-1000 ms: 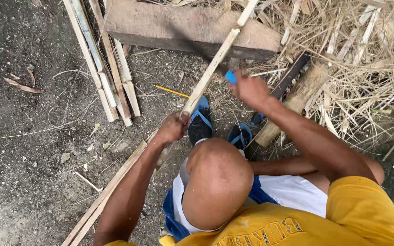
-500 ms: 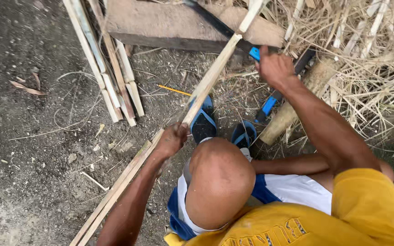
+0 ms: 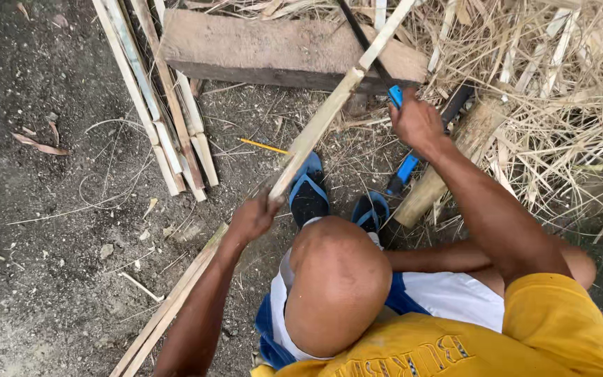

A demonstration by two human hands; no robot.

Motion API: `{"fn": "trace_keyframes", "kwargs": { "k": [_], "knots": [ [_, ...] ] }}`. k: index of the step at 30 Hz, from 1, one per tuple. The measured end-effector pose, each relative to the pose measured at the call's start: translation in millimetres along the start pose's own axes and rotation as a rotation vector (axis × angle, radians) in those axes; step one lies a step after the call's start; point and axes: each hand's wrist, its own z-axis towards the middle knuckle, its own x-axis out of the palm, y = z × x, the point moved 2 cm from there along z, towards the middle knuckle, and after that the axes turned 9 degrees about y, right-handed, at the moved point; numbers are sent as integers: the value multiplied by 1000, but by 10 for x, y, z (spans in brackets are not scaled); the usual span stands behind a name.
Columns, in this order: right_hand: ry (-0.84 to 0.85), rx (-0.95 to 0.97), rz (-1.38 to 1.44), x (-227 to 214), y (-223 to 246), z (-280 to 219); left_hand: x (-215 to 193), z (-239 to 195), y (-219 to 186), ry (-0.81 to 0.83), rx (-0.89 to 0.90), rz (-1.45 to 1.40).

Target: The person splits bamboo poles into thin strips using a machete and a wooden block. They repeatedly strike the bamboo to separate it and then use a saw to cut the strips to length.

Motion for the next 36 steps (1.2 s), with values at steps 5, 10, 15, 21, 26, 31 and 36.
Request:
{"fn": "trace_keyframes", "kwargs": {
  "k": [5,10,15,21,26,31,36],
  "knots": [
    [226,-68,-96,309,529,-332,109,672,-693,-343,133,62],
    [137,-181,-381,15,-128,330,145,-303,-52,-369,197,-11],
    [-13,-141,-235,155,-22,189,28,-406,101,-353,20,346],
    [268,-436,-365,379,575,-163,27,19,-521,-223,-103,-49],
    [86,-76,-315,-283,-336,321,-207,-657,14,-103,-375,145],
    [9,-84,-212,55,-234,198,344,-536,-21,-406,395,327],
    [165,52,-177,63,-102,193,97,360,-666,-762,414,572]
  ]
}}
